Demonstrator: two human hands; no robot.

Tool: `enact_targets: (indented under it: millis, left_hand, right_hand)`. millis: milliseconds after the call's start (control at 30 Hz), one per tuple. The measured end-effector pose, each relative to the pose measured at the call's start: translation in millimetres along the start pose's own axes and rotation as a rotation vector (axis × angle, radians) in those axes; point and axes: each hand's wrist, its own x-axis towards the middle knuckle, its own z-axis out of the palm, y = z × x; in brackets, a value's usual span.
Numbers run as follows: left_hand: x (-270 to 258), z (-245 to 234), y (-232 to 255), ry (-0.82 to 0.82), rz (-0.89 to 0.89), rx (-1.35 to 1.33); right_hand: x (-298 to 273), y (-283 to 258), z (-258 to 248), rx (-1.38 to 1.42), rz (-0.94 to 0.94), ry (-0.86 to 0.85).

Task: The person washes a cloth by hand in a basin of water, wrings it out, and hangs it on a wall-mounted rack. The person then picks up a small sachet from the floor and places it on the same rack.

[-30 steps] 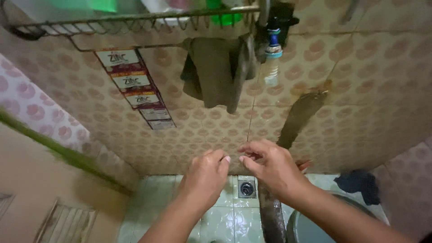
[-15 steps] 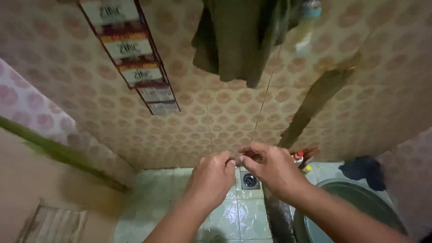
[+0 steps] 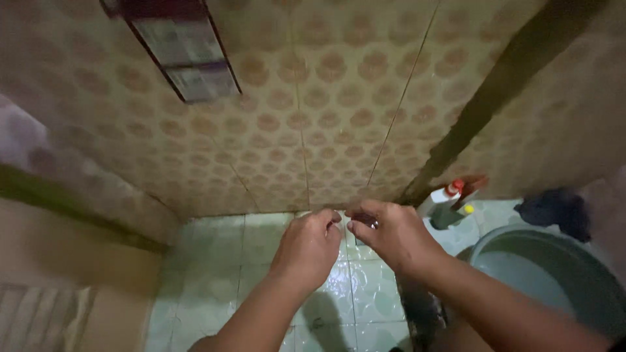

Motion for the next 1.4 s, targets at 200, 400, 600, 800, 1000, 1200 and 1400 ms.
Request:
enact_targets:
  millis: [200,400,600,800,1000,1200,1400]
  left_hand:
    - [9.1,48.2,-53.9,-0.007,0.006,-0.056]
    - [25.7,107.0,-125.4,-0.006,0.043,-0.059]
    - [43.2,148.1,-173.9,-0.018,0.004,-0.042]
    - [68.0,196.4,-231.0,-0.018,0.026,-0.057]
    - [109.1,232.4,-267.2,-0.049,-0.001,-0.041]
    - [138.8,267.1,-312.0,0.031,0.126,0.023]
    - [159.0,297.7,-355.3,0.033,0.154,0.066]
  right_hand:
    - [7.9,37.7,50.0,-0.185,0.086,-0.090]
    - [16.0,91.8,109.0,-0.130,0.072,-0.153]
    - [33.0,140.0,159.3,-0.158,0.149,-0.209]
    - [53.9,184.0,208.6,-0.099,0.066,-0.167]
    - [80.7,196.7,236.3,-0.145,0.134,-0.204]
    - [91.5,233.7,267.2,-0.168,0.007,-0.262]
    - [90.0,259.8,292.0,-0.235,-0.023,-0.344]
